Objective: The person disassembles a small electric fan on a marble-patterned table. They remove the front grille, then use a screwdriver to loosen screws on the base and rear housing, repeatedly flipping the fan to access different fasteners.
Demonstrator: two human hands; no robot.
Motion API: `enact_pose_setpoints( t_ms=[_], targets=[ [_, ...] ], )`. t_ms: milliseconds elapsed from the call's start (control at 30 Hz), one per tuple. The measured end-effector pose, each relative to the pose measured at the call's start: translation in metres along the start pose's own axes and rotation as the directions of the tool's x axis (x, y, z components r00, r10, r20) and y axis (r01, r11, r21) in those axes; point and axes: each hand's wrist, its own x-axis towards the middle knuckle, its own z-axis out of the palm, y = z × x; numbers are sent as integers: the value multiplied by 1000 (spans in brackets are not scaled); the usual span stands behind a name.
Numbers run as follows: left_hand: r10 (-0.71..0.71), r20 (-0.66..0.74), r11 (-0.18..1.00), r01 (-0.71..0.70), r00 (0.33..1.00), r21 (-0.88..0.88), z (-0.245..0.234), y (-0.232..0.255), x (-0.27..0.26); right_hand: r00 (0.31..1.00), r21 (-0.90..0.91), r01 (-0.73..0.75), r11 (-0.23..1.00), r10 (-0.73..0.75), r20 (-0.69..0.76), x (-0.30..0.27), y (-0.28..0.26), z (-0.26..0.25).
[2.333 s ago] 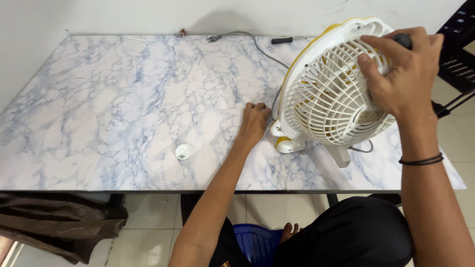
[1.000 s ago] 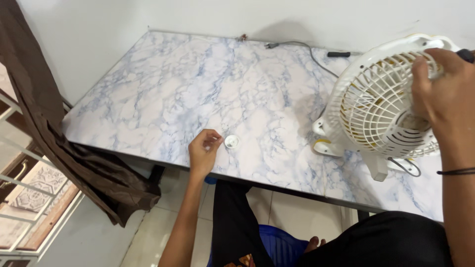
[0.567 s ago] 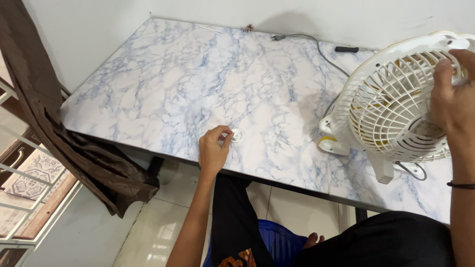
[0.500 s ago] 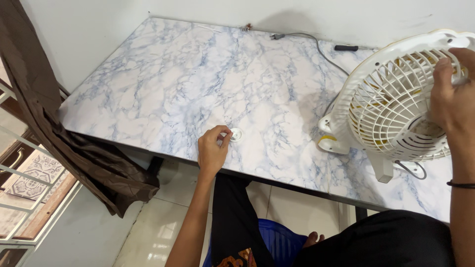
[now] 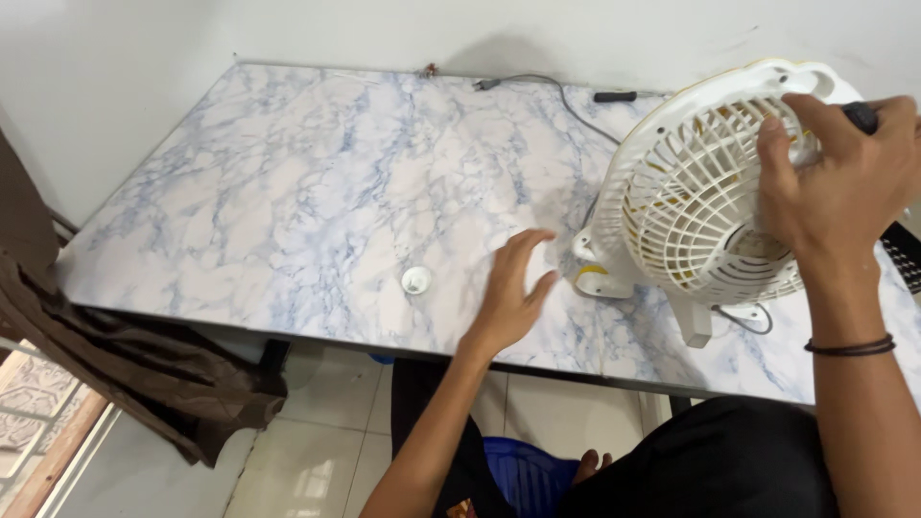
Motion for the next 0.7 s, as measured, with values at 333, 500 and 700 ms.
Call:
enact_pose_setpoints(
  t_ms=[333,500,700],
  targets=[
    [-96,294,949,176,951,-262,80,1,126,997,189,-64,980,69,-21,-2,4,4],
    [-82,261,911,179,962,-371,81,-4,127,988,224,-121,967,139,-64,-1,8,1],
    [-98,245,887,196,965,-419,84,-7,130,833,437,-509,742,553,30,-11,44,18]
  ],
)
